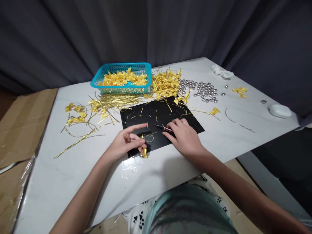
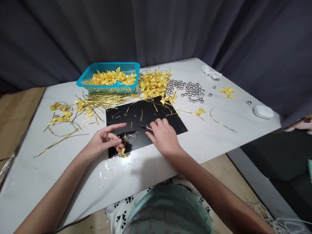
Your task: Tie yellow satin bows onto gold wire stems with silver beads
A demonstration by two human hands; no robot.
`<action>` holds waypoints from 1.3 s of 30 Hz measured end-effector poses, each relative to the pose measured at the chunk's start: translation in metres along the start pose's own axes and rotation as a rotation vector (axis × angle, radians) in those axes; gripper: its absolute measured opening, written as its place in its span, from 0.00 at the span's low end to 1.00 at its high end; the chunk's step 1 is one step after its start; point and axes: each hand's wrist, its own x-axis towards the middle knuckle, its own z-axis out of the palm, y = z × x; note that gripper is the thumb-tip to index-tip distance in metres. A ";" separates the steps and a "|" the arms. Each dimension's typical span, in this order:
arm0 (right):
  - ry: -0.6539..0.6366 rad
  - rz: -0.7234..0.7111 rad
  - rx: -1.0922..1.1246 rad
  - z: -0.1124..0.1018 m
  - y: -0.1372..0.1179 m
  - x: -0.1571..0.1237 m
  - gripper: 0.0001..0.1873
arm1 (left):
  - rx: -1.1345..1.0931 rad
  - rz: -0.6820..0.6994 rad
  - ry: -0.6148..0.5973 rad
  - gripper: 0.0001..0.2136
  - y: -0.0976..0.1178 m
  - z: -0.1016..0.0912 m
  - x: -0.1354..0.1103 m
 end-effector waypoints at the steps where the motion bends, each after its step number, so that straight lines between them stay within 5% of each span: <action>1: -0.006 -0.059 0.000 0.000 -0.003 0.002 0.09 | -0.001 0.016 0.024 0.28 0.001 0.000 0.000; 6: -0.242 -0.407 0.124 0.005 -0.028 0.017 0.19 | 0.007 0.080 0.048 0.22 0.002 -0.002 -0.003; 12: -0.404 -0.582 0.220 0.010 -0.035 0.045 0.07 | 0.047 0.103 0.087 0.18 0.002 -0.007 -0.003; 28: -0.408 -0.385 0.224 -0.024 0.001 0.054 0.06 | 0.293 0.170 0.261 0.09 -0.005 -0.020 0.005; 39: -0.611 -0.165 0.453 -0.042 0.011 0.041 0.11 | 0.729 0.267 0.197 0.10 -0.010 -0.016 0.007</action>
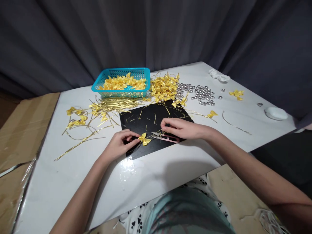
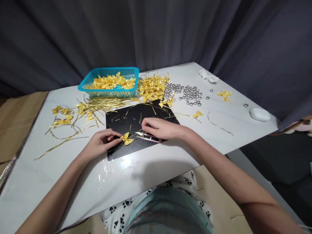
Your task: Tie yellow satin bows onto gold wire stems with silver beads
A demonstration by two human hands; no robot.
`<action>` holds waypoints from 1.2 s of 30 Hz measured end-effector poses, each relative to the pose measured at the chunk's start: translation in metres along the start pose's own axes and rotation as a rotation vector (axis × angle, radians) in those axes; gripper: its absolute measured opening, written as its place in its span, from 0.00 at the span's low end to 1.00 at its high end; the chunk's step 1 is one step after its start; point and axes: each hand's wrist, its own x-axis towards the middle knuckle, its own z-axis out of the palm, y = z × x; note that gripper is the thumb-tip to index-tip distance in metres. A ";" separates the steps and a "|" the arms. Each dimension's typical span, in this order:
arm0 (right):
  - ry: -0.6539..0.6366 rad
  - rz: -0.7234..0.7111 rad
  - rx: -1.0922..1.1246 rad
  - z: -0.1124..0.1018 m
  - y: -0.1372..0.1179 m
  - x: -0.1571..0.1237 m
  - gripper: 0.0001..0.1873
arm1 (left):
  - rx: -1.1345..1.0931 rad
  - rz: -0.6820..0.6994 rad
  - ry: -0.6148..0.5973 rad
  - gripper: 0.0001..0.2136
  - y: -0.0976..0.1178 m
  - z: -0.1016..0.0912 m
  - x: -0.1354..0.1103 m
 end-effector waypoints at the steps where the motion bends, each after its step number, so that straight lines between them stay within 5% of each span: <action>1: -0.006 0.004 0.049 0.002 0.000 0.000 0.12 | 0.030 0.022 -0.012 0.12 0.000 0.002 0.000; 4: -0.012 -0.008 0.180 0.009 0.000 0.003 0.13 | 0.140 0.089 -0.016 0.21 0.003 0.011 0.000; 9: -0.083 0.011 0.281 0.008 -0.001 0.004 0.15 | 0.335 0.189 -0.016 0.11 0.007 0.021 -0.001; 13: -0.098 0.080 0.217 -0.009 -0.004 -0.005 0.15 | 0.431 0.213 0.035 0.12 0.001 0.012 -0.002; 20: 0.082 0.144 0.024 -0.028 0.001 -0.016 0.15 | 0.570 0.200 0.126 0.11 -0.011 -0.002 -0.001; 29: 0.061 0.138 -0.092 -0.044 0.003 -0.028 0.11 | 0.668 0.246 0.049 0.08 -0.006 -0.005 -0.002; 36: 0.053 -0.059 0.901 -0.037 0.005 -0.003 0.07 | 0.608 0.311 0.002 0.08 -0.008 0.000 -0.001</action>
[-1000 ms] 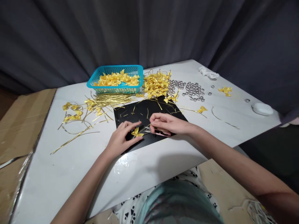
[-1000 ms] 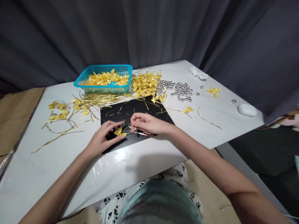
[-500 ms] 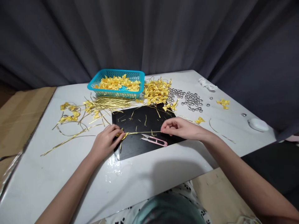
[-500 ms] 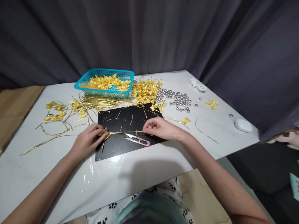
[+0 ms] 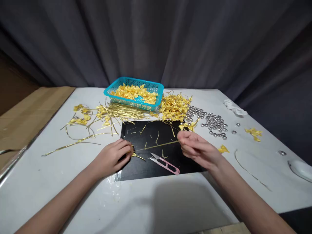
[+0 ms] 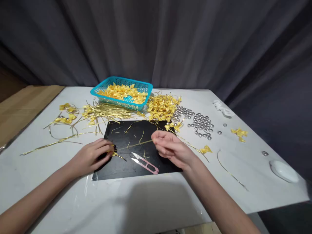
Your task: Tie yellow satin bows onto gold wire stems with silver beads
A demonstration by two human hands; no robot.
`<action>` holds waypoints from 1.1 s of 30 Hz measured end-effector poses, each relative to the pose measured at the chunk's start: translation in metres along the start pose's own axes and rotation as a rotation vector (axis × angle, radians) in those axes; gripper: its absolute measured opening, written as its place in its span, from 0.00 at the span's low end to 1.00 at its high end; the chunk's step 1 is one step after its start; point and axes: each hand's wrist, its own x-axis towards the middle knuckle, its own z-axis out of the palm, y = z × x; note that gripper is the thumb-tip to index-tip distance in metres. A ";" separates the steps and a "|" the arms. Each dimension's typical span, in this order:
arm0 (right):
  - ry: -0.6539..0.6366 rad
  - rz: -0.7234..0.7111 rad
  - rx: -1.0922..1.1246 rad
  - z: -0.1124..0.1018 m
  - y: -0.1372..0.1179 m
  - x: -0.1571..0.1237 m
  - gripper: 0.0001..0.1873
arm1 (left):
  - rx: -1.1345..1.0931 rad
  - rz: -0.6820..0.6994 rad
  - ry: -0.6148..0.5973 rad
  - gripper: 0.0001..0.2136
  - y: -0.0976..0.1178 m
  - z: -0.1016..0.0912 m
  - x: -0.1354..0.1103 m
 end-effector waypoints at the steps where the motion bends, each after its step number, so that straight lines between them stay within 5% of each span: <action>1: 0.018 -0.026 0.058 0.001 0.002 0.004 0.07 | -0.048 -0.010 0.006 0.08 0.000 0.001 0.000; 8: 0.100 -0.136 0.291 0.006 0.004 0.011 0.01 | -0.334 -0.109 0.076 0.07 -0.001 0.005 0.000; 16: 0.174 -0.150 0.373 -0.011 0.022 0.015 0.08 | -0.556 -0.320 0.177 0.10 0.000 0.005 0.002; 28: 0.314 -0.364 0.307 0.003 0.005 -0.009 0.15 | -0.971 -0.552 0.143 0.14 0.024 0.012 0.005; 33: 0.332 -0.418 0.218 -0.003 0.001 -0.007 0.17 | -1.117 -0.596 0.129 0.07 0.023 0.010 0.004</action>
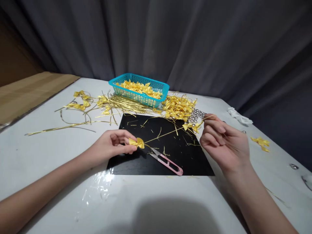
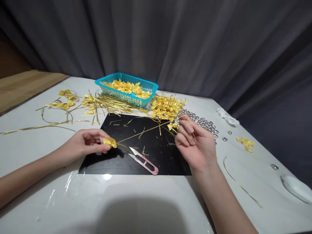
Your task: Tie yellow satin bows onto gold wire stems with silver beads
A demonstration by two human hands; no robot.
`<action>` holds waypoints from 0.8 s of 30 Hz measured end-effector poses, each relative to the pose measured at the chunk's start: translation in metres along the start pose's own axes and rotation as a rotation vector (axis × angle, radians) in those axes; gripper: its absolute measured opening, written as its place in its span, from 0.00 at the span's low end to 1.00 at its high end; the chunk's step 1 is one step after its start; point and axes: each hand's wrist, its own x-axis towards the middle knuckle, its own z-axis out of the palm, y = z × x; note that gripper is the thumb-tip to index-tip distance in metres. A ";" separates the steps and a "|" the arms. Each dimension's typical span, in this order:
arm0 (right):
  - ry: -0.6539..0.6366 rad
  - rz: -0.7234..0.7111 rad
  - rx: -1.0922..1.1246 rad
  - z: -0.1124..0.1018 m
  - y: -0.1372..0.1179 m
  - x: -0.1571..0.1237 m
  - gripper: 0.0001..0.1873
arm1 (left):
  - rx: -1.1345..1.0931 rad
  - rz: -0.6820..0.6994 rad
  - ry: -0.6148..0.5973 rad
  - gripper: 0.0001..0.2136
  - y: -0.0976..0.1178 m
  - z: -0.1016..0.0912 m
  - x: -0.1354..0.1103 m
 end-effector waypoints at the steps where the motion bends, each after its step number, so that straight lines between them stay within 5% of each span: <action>1: -0.001 -0.002 -0.002 0.000 0.000 0.000 0.16 | -0.016 0.002 -0.003 0.06 0.000 -0.001 0.000; 8: 0.035 -0.013 -0.132 -0.002 0.000 0.001 0.07 | -0.001 0.027 -0.032 0.08 0.000 -0.003 -0.001; 15: 0.070 -0.078 -1.081 -0.010 0.030 0.011 0.09 | -0.023 0.020 -0.058 0.09 -0.002 0.000 -0.003; 24: -0.102 -0.512 -1.512 -0.001 0.058 -0.004 0.06 | -0.131 -0.017 0.009 0.05 -0.001 0.006 -0.003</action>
